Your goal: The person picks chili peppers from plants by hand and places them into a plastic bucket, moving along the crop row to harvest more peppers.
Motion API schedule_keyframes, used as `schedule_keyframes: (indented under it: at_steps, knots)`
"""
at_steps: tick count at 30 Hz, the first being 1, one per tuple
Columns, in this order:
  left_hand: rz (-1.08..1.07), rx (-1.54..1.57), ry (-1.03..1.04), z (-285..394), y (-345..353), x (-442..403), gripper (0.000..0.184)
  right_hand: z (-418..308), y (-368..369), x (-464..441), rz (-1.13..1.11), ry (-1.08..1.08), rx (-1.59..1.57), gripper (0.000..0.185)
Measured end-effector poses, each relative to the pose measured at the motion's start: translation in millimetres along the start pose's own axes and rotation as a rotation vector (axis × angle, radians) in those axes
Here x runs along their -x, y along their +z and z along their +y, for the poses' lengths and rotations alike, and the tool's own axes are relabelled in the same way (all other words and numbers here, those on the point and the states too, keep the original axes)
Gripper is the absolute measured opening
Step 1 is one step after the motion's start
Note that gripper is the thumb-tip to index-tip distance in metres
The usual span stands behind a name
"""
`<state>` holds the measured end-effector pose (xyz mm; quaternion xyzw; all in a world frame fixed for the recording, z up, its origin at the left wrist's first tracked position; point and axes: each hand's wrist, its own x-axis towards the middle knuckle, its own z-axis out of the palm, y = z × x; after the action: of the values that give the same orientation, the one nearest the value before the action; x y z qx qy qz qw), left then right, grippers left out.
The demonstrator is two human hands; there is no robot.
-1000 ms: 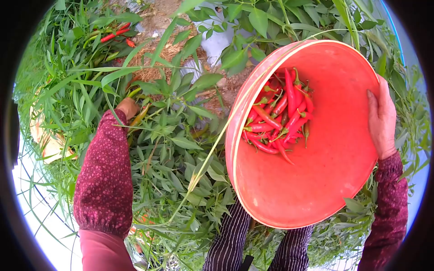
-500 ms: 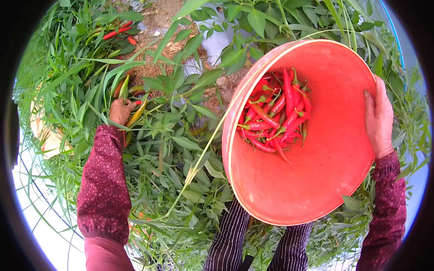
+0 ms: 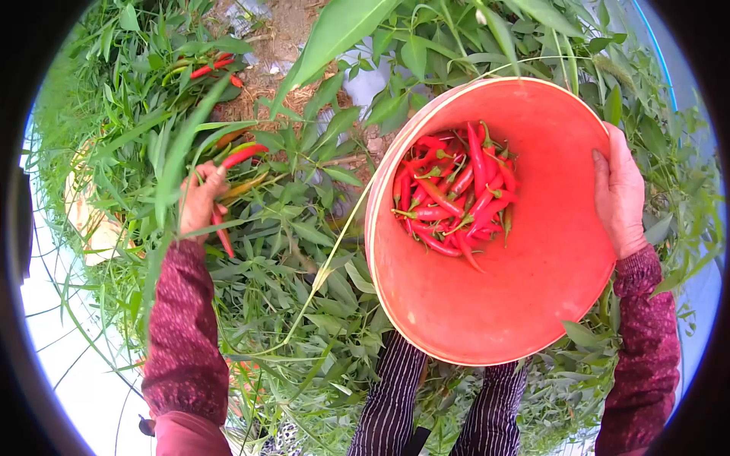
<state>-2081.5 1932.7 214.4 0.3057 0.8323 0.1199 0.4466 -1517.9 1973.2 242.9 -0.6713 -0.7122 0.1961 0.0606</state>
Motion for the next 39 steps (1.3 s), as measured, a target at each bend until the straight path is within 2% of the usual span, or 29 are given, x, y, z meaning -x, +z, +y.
schedule_keyframes:
  at_steps: [4,5,7,9,10,12,13,14,15,17,19,22,24,26,27,28,30,31,32,33,34,35,36,38,39]
  knots:
    - [0.044,0.02,0.189,12.2,11.3,47.6,0.025,1.6,-4.9,0.0,0.027,-0.017,0.009,0.033]
    - [0.088,0.168,0.141,32.3,21.4,69.6,0.022,1.2,-7.5,-1.2,0.014,-0.006,-0.001,0.031]
    - [0.119,0.245,0.36,66.7,30.0,112.0,0.023,1.0,-11.1,-2.6,0.015,-0.007,-0.002,0.031]
    - [0.12,0.346,0.436,109.4,42.5,154.5,0.014,-2.3,-16.4,-1.7,0.016,-0.009,-0.006,0.031]
    - [0.055,0.489,0.497,124.8,50.1,172.4,0.014,-4.4,-19.7,-1.6,0.007,-0.027,0.019,0.032]
    - [-0.217,0.428,0.672,146.1,60.0,193.7,0.011,-9.0,-25.0,-1.3,0.007,-0.051,0.037,0.032]
    - [-0.304,0.395,0.888,157.5,72.1,195.1,0.009,-9.4,-27.4,0.5,0.007,-0.043,0.059,0.033]
    - [-0.291,0.378,0.942,171.7,88.0,207.1,0.011,-9.0,-28.2,0.1,0.007,-0.034,0.08,0.034]
    - [-0.331,0.422,0.889,183.8,104.0,216.4,0.014,-7.8,-27.5,-1.9,0.012,-0.04,0.078,0.034]
    - [-0.603,0.322,0.667,197.0,135.0,220.3,0.013,-5.4,-26.0,0.8,0.0,-0.054,0.099,0.034]
    - [-0.534,0.307,0.72,192.8,172.5,213.1,0.014,-11.1,-26.2,-0.3,-0.003,-0.044,0.078,0.033]
    - [-0.438,0.252,0.778,188.2,181.0,208.5,0.019,-12.7,-26.2,-1.6,0.01,-0.041,0.071,0.032]
    - [-0.213,0.304,1.011,179.8,168.2,196.2,0.022,-9.5,-24.2,-0.5,0.022,-0.044,0.082,0.032]
    - [-0.499,0.375,0.768,169.6,123.5,171.2,0.024,-8.3,-24.7,-0.6,-0.017,-0.026,0.042,0.032]
    - [-0.409,0.575,0.605,157.6,119.2,159.6,0.02,-9.6,-25.4,-0.7,-0.016,-0.025,0.048,0.032]
    - [-0.305,0.544,0.516,154.3,108.0,148.7,0.016,-11.8,-25.0,-0.6,-0.012,-0.013,0.039,0.032]
    - [-0.208,0.413,0.505,136.3,103.3,131.3,0.015,-17.4,-21.8,-1.7,0.029,-0.034,-0.019,0.03]
    - [-0.207,0.246,0.495,134.5,101.4,131.8,0.016,1.9,-4.6,-1.9,0.095,-0.026,-0.15,0.03]
    - [-0.245,0.247,0.46,137.3,104.7,143.8,0.017,-8.6,-12.7,-1.1,0.067,-0.066,-0.028,0.031]
    - [-0.31,0.241,0.51,131.7,109.9,151.9,0.017,-4.0,-8.7,0.5,0.05,-0.016,-0.041,0.031]
    - [-0.375,0.235,0.562,127.2,114.2,159.8,0.017,22.2,8.2,1.4,0.042,0.128,-0.271,0.032]
    - [-0.318,0.175,0.6,129.3,121.2,170.6,0.019,10.7,-1.0,-1.2,0.021,0.389,-0.661,0.031]
    - [-0.281,0.152,0.569,124.5,125.7,177.4,0.031,-3.0,-18.0,1.9,0.056,-0.036,0.02,0.03]
    - [-0.178,0.3,0.373,120.2,133.9,195.0,0.046,-2.9,-21.9,2.9,0.006,-0.009,0.053,0.03]
    - [-0.235,0.373,0.256,125.9,130.5,205.2,0.057,-4.3,-23.7,5.5,0.013,-0.014,0.057,0.031]
